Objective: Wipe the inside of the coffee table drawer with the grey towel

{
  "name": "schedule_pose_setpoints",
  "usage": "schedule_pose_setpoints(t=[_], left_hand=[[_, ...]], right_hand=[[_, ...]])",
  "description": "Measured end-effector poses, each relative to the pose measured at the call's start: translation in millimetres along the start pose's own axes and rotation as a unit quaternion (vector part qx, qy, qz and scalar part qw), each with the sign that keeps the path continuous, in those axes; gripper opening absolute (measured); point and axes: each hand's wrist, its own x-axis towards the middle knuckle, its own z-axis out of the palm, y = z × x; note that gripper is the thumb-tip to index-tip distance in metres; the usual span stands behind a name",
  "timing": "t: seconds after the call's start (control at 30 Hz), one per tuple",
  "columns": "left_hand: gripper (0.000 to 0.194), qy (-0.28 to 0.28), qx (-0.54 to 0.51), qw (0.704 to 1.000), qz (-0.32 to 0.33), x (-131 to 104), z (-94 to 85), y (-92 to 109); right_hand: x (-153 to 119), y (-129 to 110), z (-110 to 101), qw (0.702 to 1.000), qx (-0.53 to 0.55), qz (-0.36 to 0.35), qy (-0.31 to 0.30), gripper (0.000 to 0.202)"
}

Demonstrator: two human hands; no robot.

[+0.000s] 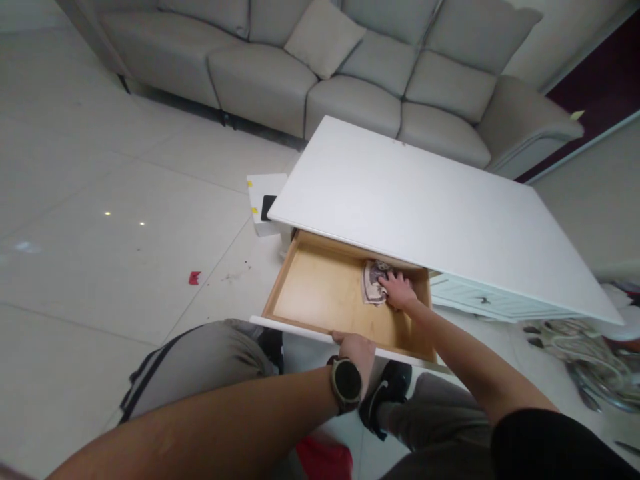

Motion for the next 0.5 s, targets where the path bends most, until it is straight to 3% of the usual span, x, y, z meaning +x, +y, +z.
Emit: schedule_pose_setpoints(t=[0.07,0.17,0.33,0.43,0.5], left_hand=[[0.043,0.007,0.009,1.000,0.000,4.2,6.0,0.2],[0.043,0.036,0.020,0.999,0.017,9.3,14.3,-0.6],[0.050,0.033,0.009,0.999,0.025,9.6,8.7,1.9],[0.049,0.031,-0.004,0.999,0.000,9.5,7.1,6.5],[0.046,0.058,-0.033,0.998,-0.010,12.2,12.4,9.9]], right_hand=[[-14.4,14.4,2.9,1.000,-0.006,0.016,-0.006,0.050],[-20.4,7.2,7.0,0.997,0.036,0.065,0.021,0.051],[-32.7,-19.7,23.8,0.955,0.104,0.208,0.184,0.058],[-42.9,-14.7,30.5,0.918,0.097,0.286,0.256,0.067],[-40.5,-5.3,29.4,0.898,0.096,0.332,0.273,0.069]])
